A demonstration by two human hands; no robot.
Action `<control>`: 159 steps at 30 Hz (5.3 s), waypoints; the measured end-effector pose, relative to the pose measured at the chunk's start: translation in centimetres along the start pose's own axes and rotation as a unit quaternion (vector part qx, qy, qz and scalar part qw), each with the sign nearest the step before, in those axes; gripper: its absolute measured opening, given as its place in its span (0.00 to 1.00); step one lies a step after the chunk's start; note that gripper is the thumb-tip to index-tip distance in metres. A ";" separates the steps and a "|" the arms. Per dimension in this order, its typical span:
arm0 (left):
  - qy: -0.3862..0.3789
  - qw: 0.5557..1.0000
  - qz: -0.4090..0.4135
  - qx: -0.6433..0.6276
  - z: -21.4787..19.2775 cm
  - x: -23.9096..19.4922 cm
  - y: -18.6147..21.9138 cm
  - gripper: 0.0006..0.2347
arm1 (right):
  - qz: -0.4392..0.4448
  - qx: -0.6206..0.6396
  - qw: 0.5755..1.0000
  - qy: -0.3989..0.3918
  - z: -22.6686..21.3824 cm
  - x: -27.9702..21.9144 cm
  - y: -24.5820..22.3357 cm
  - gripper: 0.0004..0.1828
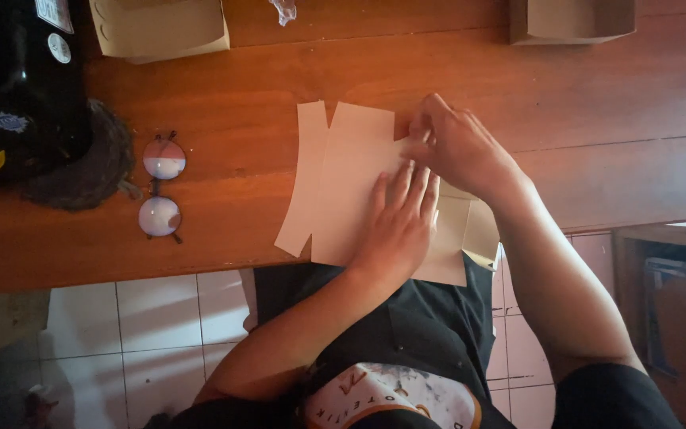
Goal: The person assembles a flat cardboard box by folding along pre-scored lines and interlocking tabs to form a rectangular container. The person then places the finished box on the table.
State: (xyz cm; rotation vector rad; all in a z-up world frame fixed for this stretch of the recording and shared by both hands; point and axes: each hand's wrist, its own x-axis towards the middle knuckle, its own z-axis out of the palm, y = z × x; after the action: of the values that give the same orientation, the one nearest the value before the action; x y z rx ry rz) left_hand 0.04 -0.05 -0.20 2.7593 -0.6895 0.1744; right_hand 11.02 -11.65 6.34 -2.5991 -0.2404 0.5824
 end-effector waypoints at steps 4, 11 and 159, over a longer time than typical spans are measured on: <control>0.001 1.000 0.001 0.000 0.6 0.0 -0.1 0.19 | -0.005 0.019 1.000 0.013 -0.2 -0.7 -1.2 0.24; 0.005 1.000 -0.003 -0.010 0.2 0.0 -0.1 0.20 | -0.049 -0.086 0.993 0.064 0.4 0.0 0.0 0.22; 0.106 0.984 -0.141 -0.009 -7.9 -8.3 -15.2 0.15 | -0.420 -0.354 0.824 0.136 7.6 -1.0 -5.9 0.24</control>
State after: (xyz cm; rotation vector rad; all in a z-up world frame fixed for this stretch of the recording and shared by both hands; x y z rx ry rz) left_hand -0.35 18.85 2.01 2.7292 -0.2411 0.3886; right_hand 6.37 -3.67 3.41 -2.7582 -1.6558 -0.2662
